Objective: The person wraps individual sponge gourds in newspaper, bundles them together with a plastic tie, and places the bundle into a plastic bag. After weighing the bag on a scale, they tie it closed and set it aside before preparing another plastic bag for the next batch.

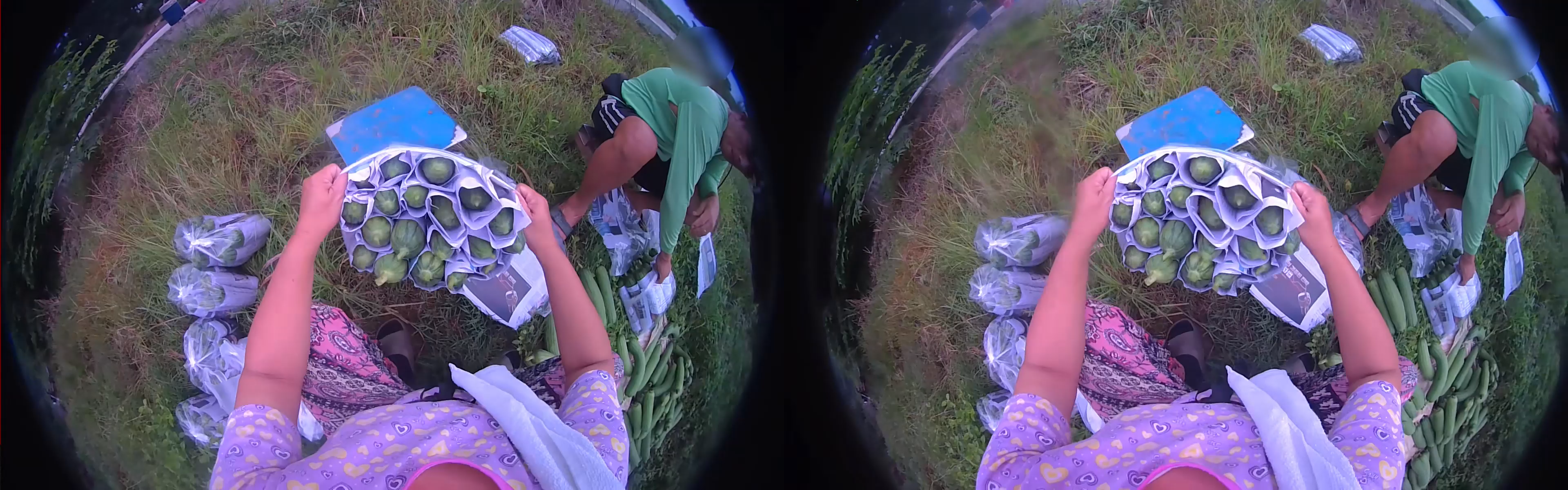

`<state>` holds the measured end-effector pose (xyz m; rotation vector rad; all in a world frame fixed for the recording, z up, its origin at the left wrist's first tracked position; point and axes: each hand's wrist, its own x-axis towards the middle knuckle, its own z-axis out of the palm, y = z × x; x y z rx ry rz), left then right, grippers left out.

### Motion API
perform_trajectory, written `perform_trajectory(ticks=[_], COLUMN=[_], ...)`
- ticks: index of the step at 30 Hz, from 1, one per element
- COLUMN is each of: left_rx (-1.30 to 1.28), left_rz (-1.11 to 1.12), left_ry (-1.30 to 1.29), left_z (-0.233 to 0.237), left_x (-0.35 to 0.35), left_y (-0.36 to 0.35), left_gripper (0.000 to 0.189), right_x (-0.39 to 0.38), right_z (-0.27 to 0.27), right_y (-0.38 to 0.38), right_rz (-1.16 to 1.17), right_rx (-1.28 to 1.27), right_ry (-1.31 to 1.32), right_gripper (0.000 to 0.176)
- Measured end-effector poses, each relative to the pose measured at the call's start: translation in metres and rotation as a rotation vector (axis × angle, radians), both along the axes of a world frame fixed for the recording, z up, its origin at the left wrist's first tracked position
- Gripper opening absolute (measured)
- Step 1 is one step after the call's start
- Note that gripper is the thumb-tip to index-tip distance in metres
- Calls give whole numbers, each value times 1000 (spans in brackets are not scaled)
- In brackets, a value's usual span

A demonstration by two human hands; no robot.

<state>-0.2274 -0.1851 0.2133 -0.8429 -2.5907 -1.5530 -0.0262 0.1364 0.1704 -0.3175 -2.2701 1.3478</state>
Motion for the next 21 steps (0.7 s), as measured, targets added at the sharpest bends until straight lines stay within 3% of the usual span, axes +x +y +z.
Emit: perform_trajectory(ticks=[5,7,10,11,12,13,15,19,21], left_rx=[-30,-86,-609,-786,-905,-954,-984,-942,-957], left_rz=[-225,-263,-409,-474,-564,-625,-735,-563,-475], left_ry=[-481,-632,-466,-378,-152,-300,-125,-127,-125], left_z=[-69,-99,-152,-156,-177,-175,-183,-165,-165], left_x=[48,76,106,119,130,143,168,192,187], left_y=[3,11,16,18,15,14,31,50,47], left_gripper=[27,24,26,27,28,29,29,28,28], right_x=[106,136,171,180,191,206,241,256,247], right_z=[3,-25,-81,-118,-166,-206,-246,-237,-234], right_y=[-37,-36,-40,-40,-39,-37,-18,-17,-22], right_rz=[-188,-276,-317,-365,-426,-478,-507,-511,-520], right_rx=[-508,-653,-861,-822,-597,-368,-238,-193,-305], right_ry=[-193,-264,-406,-430,-541,-649,-707,-735,-702], right_gripper=[22,20,20,22,24,27,31,35,37])
